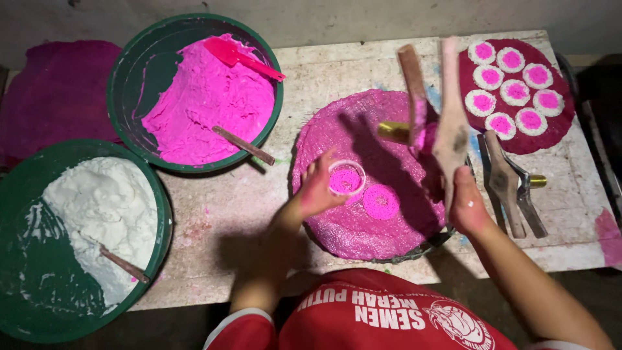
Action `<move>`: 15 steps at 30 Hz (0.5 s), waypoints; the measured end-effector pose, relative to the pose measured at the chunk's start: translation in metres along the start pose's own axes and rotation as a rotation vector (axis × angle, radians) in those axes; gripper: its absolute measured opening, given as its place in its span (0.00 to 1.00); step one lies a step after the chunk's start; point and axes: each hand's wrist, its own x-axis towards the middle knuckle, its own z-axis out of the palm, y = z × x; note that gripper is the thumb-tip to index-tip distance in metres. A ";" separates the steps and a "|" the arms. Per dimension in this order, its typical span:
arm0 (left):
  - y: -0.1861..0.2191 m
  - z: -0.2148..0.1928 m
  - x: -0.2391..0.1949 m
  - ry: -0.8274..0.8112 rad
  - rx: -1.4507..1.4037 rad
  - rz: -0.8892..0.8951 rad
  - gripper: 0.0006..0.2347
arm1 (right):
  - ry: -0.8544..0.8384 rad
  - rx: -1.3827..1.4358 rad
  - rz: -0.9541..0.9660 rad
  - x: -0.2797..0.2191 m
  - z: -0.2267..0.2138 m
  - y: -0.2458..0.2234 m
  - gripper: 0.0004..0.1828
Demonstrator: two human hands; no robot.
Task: The person uses a wooden mold and a brass tamper to press white and pink dough into circular shapes on a pink base. They repeatedly fill the mold with dough, press it, and release the formed pieces onto the base, creating a patterned arrangement.
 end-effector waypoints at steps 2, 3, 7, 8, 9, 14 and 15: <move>-0.012 -0.003 0.021 0.058 -0.013 0.003 0.55 | 0.064 0.108 0.028 -0.012 -0.002 0.004 0.43; -0.020 -0.004 0.036 0.113 0.000 0.025 0.56 | 0.103 0.139 0.049 -0.018 -0.002 0.005 0.44; -0.075 -0.009 0.082 0.475 0.211 -0.028 0.50 | 0.112 0.188 0.060 -0.035 0.000 0.000 0.48; -0.091 -0.008 0.086 0.498 0.007 -0.039 0.49 | 0.120 0.196 0.046 -0.040 0.001 -0.002 0.47; -0.105 -0.006 0.086 0.515 -0.198 -0.048 0.48 | 0.128 0.203 0.032 -0.044 0.001 -0.003 0.47; -0.113 0.039 0.033 0.595 -0.785 -0.048 0.46 | 0.143 0.232 -0.015 -0.065 0.001 -0.006 0.44; -0.103 0.048 0.014 0.656 -0.654 -0.001 0.45 | 0.138 0.239 -0.026 -0.064 0.002 -0.006 0.44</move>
